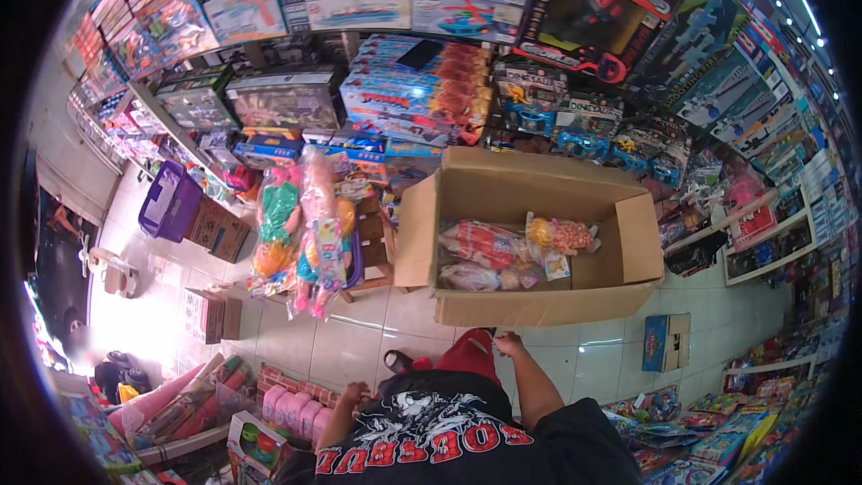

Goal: Picking up plastic-wrapped dolls and placing them into a cardboard box.

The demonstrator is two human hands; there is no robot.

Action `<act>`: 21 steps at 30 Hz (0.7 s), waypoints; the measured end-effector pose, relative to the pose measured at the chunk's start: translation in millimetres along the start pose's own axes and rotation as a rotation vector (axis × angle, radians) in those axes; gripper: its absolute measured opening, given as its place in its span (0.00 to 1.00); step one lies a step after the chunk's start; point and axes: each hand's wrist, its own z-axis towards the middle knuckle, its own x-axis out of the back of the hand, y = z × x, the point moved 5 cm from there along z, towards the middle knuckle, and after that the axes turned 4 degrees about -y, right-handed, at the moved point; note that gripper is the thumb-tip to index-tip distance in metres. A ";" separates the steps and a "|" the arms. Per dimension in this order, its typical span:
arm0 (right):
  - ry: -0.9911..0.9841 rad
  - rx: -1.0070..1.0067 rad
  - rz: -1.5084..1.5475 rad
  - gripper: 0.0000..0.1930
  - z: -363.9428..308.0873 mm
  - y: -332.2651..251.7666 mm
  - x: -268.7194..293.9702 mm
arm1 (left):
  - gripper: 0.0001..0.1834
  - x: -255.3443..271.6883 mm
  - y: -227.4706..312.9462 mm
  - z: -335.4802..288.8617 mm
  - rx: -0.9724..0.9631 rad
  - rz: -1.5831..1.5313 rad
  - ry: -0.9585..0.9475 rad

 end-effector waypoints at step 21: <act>-0.220 -0.014 -0.267 0.19 49.6 -156.7 -119.7 | 0.19 108.6 61.5 -17.0 0.078 0.015 0.168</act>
